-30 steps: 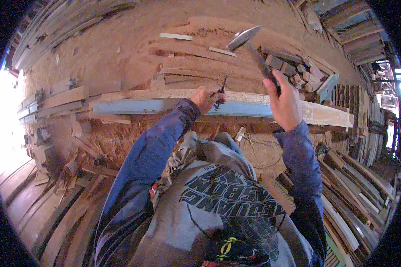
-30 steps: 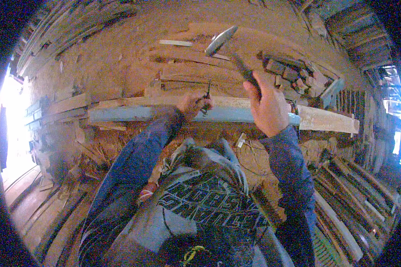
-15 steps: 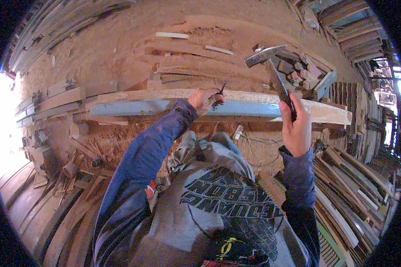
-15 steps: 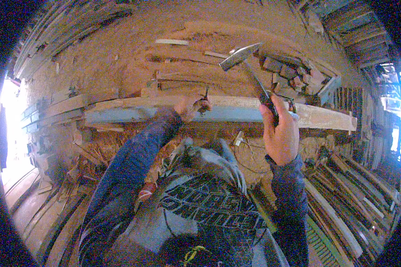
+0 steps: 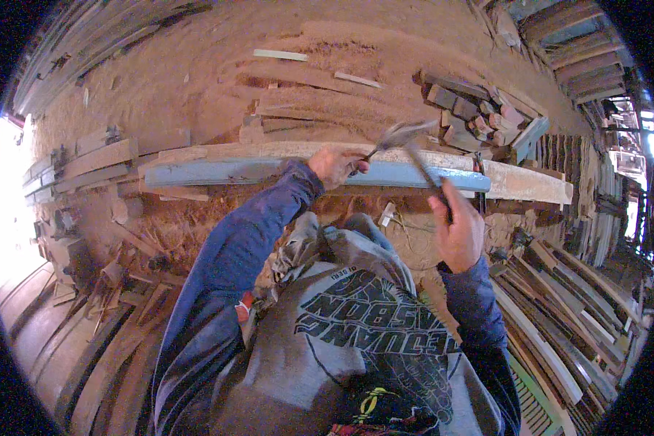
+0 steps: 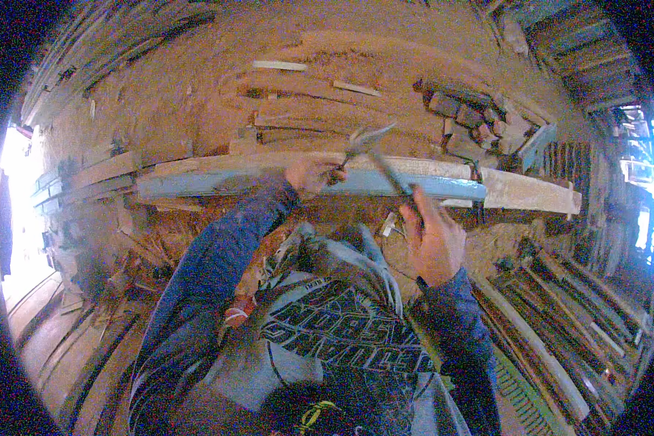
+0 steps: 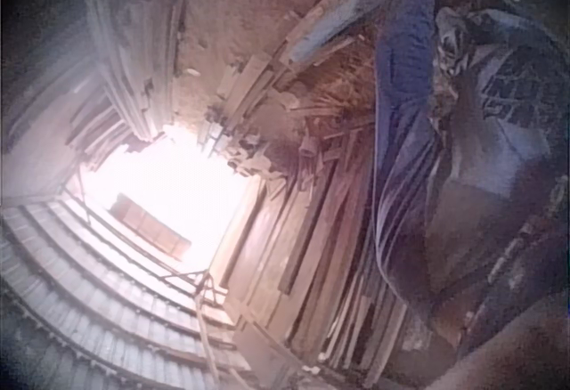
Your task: The person hammers nails into a long, light-blue painted wooden plank resting on a workbench. They use a hammer and pliers to drive nails and adjust the wood. The person also uses a tape measure to check the plank's dimensions.
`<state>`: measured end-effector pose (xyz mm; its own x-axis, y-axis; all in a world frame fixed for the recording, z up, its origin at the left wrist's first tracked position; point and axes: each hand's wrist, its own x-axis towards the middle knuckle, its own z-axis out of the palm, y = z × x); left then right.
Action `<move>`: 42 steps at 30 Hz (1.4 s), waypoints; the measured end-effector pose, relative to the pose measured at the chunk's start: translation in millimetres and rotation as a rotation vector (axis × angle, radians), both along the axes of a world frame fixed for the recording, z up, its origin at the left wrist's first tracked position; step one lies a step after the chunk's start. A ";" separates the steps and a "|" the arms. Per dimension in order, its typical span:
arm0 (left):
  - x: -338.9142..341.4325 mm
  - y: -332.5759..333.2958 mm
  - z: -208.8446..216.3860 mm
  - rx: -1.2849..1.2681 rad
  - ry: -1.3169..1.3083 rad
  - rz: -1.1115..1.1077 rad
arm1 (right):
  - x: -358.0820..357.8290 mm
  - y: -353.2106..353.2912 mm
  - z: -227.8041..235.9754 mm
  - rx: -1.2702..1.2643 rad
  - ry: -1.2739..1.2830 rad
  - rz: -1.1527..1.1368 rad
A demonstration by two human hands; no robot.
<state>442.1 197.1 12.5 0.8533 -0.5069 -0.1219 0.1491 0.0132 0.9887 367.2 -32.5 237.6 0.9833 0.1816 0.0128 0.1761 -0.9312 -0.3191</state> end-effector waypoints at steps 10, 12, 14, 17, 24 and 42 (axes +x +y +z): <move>1.2 -0.8 -33.0 -0.130 -0.131 -0.023 | -13.2 -9.4 0.6 0.175 -0.132 -0.221; 2.9 -3.5 -34.5 -0.022 -0.207 -0.020 | -10.3 -12.4 3.9 -0.061 0.117 -0.067; 2.2 -4.7 -36.3 0.068 -0.330 -0.017 | -8.1 -16.6 12.3 0.036 -0.197 -0.078; 1.5 -4.4 -39.8 -0.055 -0.057 -0.029 | -9.9 -10.4 13.8 0.370 -0.376 -0.354; 8.8 -3.7 -27.9 -0.094 0.139 -0.092 | -6.0 -20.3 1.9 0.208 -0.244 -0.179; 22.5 -3.5 82.6 0.693 -0.736 -0.088 | 42.2 -63.5 -174.4 0.168 -0.222 -0.199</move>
<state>464.6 193.7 95.1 0.7980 -0.5891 0.1275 -0.5272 -0.5797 0.6213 409.4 -96.0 63.2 0.9691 -0.0364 0.2439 0.0785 -0.8921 -0.4451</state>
